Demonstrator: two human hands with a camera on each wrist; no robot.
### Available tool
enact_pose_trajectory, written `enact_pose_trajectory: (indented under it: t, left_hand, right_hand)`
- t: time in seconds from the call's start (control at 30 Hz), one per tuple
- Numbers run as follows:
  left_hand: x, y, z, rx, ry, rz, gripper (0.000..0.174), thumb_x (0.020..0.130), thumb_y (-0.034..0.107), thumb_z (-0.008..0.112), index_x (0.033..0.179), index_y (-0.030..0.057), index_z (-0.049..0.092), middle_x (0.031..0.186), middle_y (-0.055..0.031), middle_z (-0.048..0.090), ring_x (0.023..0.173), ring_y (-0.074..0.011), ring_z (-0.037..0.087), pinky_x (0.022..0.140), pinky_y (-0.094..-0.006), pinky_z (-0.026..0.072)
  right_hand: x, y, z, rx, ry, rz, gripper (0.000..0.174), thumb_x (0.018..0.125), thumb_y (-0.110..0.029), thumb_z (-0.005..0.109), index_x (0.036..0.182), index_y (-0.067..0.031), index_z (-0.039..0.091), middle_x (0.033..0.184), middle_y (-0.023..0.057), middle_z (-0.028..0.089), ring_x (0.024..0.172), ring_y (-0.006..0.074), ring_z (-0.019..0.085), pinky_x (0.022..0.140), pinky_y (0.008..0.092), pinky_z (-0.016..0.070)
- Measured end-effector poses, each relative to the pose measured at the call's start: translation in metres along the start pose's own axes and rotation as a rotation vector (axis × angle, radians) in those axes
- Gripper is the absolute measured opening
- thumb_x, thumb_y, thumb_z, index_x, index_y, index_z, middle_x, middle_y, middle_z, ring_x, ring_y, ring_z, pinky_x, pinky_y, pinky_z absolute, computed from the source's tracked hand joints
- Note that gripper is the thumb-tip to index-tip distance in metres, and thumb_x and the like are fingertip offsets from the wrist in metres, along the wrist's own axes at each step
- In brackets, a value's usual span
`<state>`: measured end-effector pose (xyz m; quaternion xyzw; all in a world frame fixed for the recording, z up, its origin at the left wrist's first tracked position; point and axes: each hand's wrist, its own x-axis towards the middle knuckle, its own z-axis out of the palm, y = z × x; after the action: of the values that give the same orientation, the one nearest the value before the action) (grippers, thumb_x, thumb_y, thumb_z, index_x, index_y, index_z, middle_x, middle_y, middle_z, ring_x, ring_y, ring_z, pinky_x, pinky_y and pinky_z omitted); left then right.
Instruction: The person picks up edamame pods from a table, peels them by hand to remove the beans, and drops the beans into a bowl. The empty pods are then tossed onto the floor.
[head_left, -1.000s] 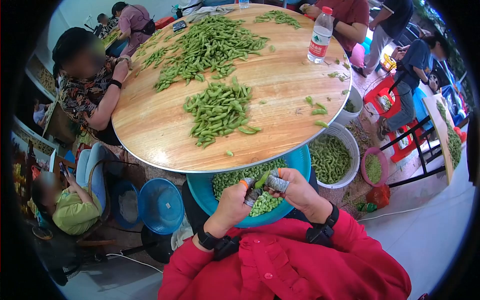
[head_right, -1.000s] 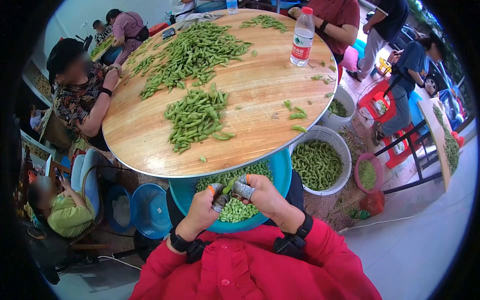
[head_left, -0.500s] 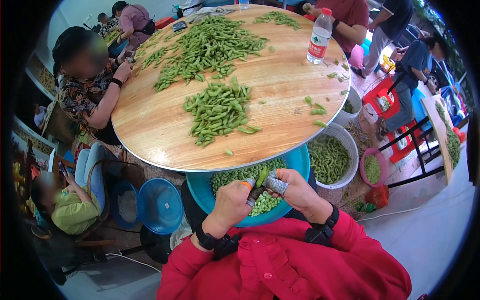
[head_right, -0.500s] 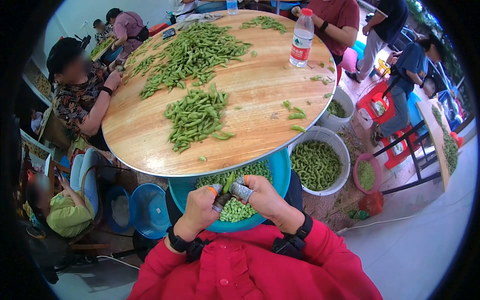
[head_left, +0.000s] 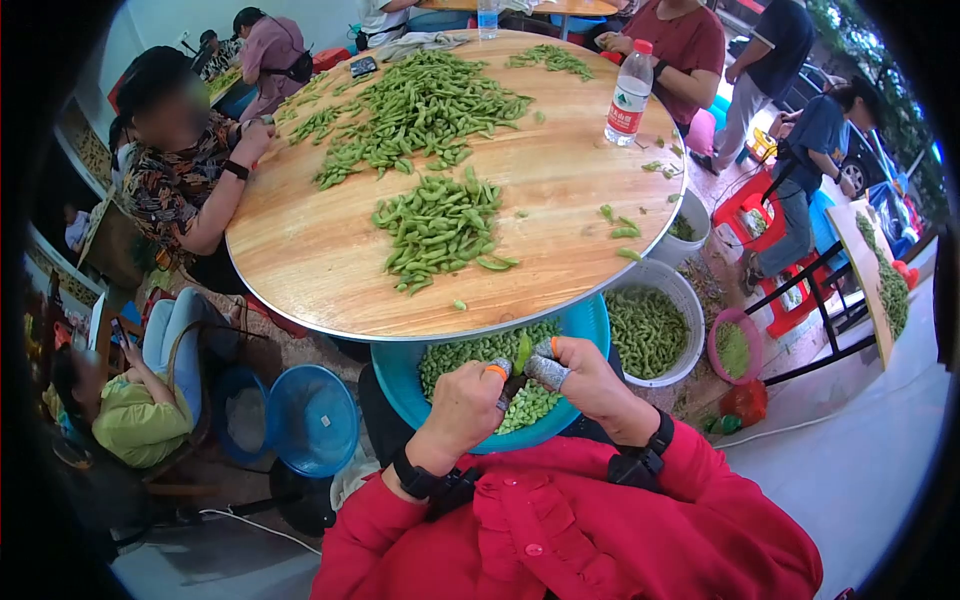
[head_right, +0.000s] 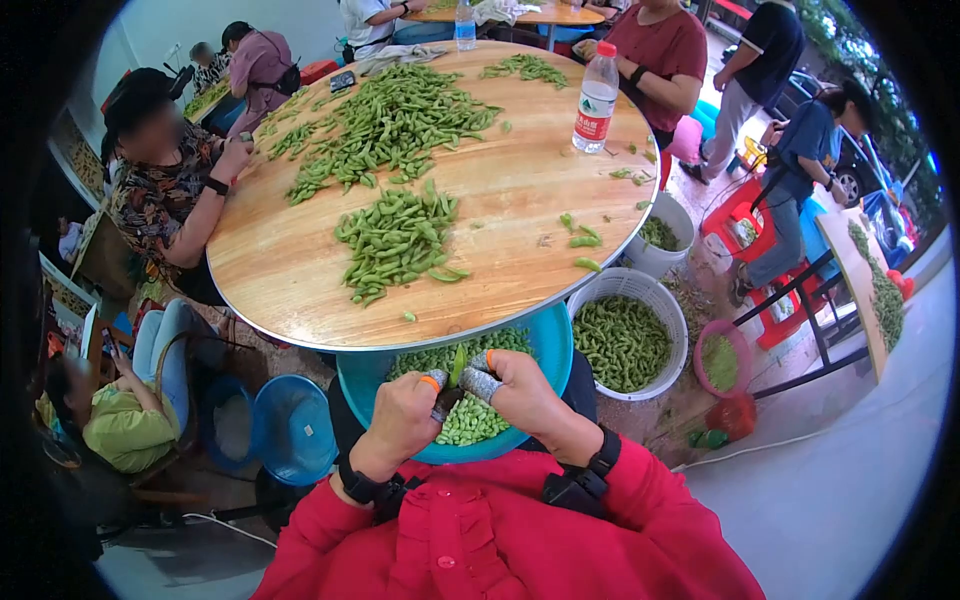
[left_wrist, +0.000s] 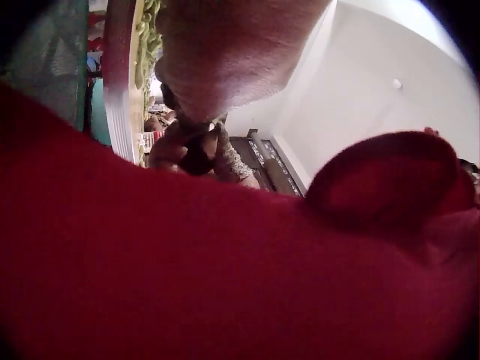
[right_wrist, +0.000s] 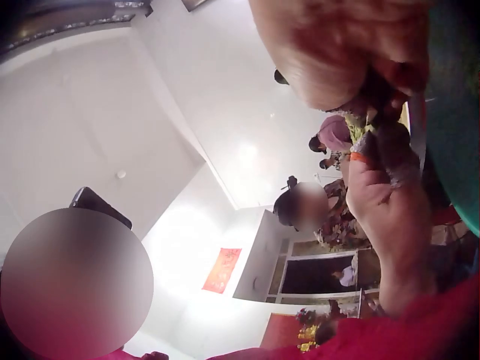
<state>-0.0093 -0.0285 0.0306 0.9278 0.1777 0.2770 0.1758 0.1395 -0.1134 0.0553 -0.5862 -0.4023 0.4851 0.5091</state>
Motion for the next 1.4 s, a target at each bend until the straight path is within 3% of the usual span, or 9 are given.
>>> enact_pose_trajectory:
  t: [0.47,0.7,0.8,0.9,1.0,1.17,1.27,1.3,1.4]
  left_hand:
    - [-0.034,-0.013,0.026,-0.207,0.078,-0.067,0.01,0.076,0.009,0.058,0.076,0.0015,0.052,0.056,-0.0113,0.049,0.048,-0.0263,0.05,0.045,-0.0367,0.0391]
    - [-0.035,-0.008,0.022,-1.332,0.087,-0.778,0.012,0.085,0.011,0.049,0.077,0.0031,0.053,0.06,0.0028,0.048,0.049,-0.0057,0.042,0.044,-0.0205,0.0332]
    - [-0.028,-0.006,0.012,-1.59,0.029,-0.811,0.012,0.086,0.01,0.048,0.077,0.0031,0.053,0.06,0.002,0.048,0.05,-0.0048,0.041,0.045,-0.0194,0.033]
    - [-0.02,-0.001,0.011,-1.046,-0.004,-0.602,0.017,0.088,0.015,0.044,0.076,0.0061,0.051,0.056,0.0033,0.045,0.048,-0.0034,0.037,0.041,-0.0194,0.0271]
    - [-0.023,-0.008,0.017,-0.975,-0.046,-0.547,0.018,0.088,0.017,0.045,0.075,0.0054,0.051,0.055,0.0034,0.045,0.048,-0.0033,0.037,0.042,-0.0193,0.0277]
    - [-0.03,-0.018,0.035,-1.288,-0.095,-0.878,0.024,0.073,0.0,0.035,0.09,0.0033,0.052,0.067,-0.0006,0.048,0.05,-0.0051,0.038,0.044,-0.0189,0.0296]
    - [-0.029,-0.021,0.042,-1.058,0.046,-0.654,0.021,0.072,0.001,0.039,0.086,0.0024,0.055,0.06,0.0001,0.049,0.048,-0.0089,0.041,0.046,-0.0242,0.0359]
    - [-0.029,-0.03,0.035,-0.81,0.035,-0.528,0.02,0.073,0.002,0.041,0.088,0.0022,0.055,0.059,-0.0052,0.054,0.048,-0.0182,0.05,0.048,-0.0308,0.0397]
    - [-0.009,-0.042,0.007,-0.26,0.19,-0.358,0.016,0.078,0.008,0.048,0.091,0.0024,0.055,0.064,-0.0095,0.056,0.056,-0.019,0.054,0.052,-0.0292,0.0407]
  right_hand:
    - [0.005,0.034,0.012,0.033,-0.036,0.051,0.009,0.081,-0.01,0.053,0.076,-0.0019,0.055,0.064,-0.0048,0.046,0.061,0.0043,0.038,0.053,0.0216,0.0326]
    - [0.004,0.038,0.025,0.006,-0.031,-0.234,0.007,0.082,-0.007,0.053,0.081,-0.001,0.054,0.068,-0.0036,0.05,0.065,0.0044,0.04,0.058,0.0219,0.0372]
    - [0.006,0.041,0.022,-0.033,-0.003,-0.28,0.007,0.082,-0.007,0.054,0.082,-0.0005,0.055,0.069,-0.0023,0.051,0.066,0.0047,0.041,0.058,0.0226,0.0386]
    - [0.003,0.037,0.019,-0.04,0.029,-0.214,0.008,0.081,-0.008,0.055,0.082,-0.0002,0.056,0.069,-0.0018,0.051,0.066,0.0048,0.041,0.058,0.023,0.0387]
    - [-0.001,0.038,0.019,-0.172,0.028,-0.22,0.008,0.079,-0.007,0.056,0.081,0.0007,0.056,0.068,0.0027,0.053,0.064,0.0083,0.045,0.057,0.0252,0.0394]
    - [0.001,0.039,0.023,-0.426,0.086,-0.318,0.008,0.075,-0.003,0.059,0.081,0.0007,0.057,0.067,0.0115,0.052,0.06,0.0171,0.049,0.054,0.0291,0.04]
    - [0.001,0.037,0.014,-0.452,0.198,-0.345,0.006,0.073,-0.005,0.057,0.077,-0.0003,0.057,0.069,0.0162,0.054,0.062,0.0289,0.053,0.055,0.0344,0.0416]
    - [-0.001,0.034,0.002,-0.479,0.252,-0.386,0.006,0.073,-0.004,0.056,0.078,-0.0016,0.059,0.069,0.0152,0.055,0.063,0.0285,0.054,0.056,0.034,0.0423]
    - [-0.008,0.045,-0.053,-0.563,0.454,-0.352,0.007,0.073,-0.004,0.057,0.078,-0.0015,0.061,0.068,0.0128,0.059,0.061,0.0225,0.057,0.056,0.0311,0.0444]
